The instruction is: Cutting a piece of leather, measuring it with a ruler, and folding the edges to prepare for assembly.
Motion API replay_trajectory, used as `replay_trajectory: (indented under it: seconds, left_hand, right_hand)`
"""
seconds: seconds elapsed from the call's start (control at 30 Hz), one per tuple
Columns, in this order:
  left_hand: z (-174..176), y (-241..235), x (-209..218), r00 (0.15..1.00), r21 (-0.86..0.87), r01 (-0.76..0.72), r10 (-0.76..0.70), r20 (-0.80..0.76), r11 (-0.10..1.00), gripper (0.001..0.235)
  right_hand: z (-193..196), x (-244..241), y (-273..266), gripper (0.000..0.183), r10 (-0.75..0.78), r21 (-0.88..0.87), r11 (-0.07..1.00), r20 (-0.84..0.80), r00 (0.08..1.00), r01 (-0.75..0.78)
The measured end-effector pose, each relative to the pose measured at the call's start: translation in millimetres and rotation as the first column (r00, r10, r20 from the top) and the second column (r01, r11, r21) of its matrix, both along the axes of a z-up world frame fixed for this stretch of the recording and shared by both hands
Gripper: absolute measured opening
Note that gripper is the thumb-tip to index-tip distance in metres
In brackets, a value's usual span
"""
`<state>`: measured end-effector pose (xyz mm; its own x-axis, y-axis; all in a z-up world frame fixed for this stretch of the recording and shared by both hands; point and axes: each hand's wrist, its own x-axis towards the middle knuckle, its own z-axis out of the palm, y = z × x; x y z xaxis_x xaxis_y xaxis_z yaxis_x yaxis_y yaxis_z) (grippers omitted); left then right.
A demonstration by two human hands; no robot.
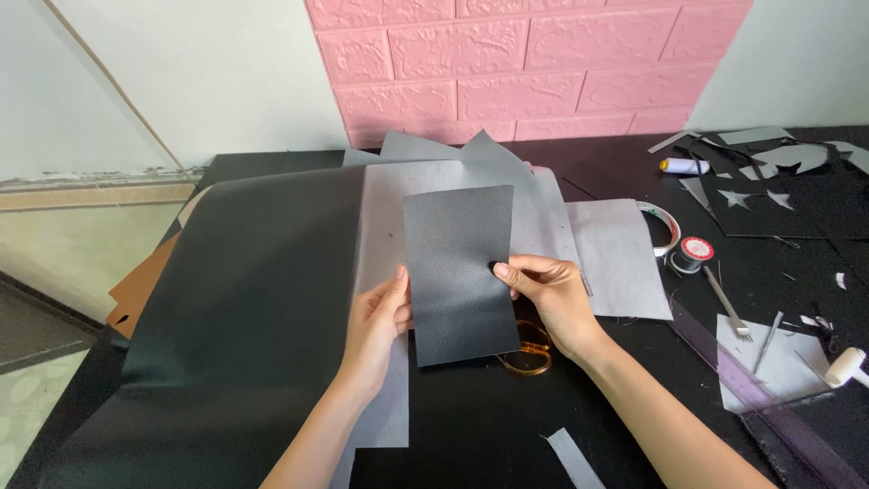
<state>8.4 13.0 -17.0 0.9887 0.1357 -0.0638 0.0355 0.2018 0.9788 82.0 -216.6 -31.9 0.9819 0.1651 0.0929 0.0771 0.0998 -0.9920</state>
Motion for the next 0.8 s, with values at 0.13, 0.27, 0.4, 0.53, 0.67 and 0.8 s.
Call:
replay_trajectory:
  seconds: [0.13, 0.27, 0.4, 0.53, 0.67, 0.8]
  left_hand:
    - [-0.1, 0.0, -0.4, 1.000, -0.010, 0.006, -0.006, -0.009, 1.000, 0.055]
    - [-3.2, 0.4, -3.2, 1.000, 0.036, 0.019, -0.019, 0.007, 0.999, 0.053]
    - [8.4, -4.0, -5.9, 0.998, 0.207, -0.056, 0.056, 0.004, 0.977, 0.049]
    - [11.4, -5.8, -7.4, 0.994, 0.135, -0.104, 0.098, 0.055, 0.985, 0.059]
    - [11.9, -4.6, -6.6, 0.979, 0.085, -0.203, 0.199, 0.047, 0.975, 0.063]
    - [15.7, -5.4, -7.4, 0.975, -0.033, -0.220, 0.221, 0.007, 0.975, 0.059]
  right_hand:
    - [1.3, -1.2, 0.1, 0.018, 0.006, 0.016, 1.000, -0.023, 1.000, -0.005]
    - [3.2, -3.0, -0.8, 0.017, 0.014, 0.014, 1.000, -0.004, 1.000, -0.014]
    - [9.3, -5.2, -0.9, 0.016, 0.062, -0.010, 0.998, 0.026, 0.998, -0.062]
    - [13.1, -6.7, -2.1, 0.024, 0.106, -0.028, 0.994, 0.010, 0.994, -0.106]
    - [35.1, -21.4, 2.8, 0.020, 0.322, -0.057, 0.945, -0.010, 0.947, -0.322]
    - [26.8, -19.8, 4.1, 0.021, 0.289, -0.112, 0.952, 0.024, 0.957, -0.285]
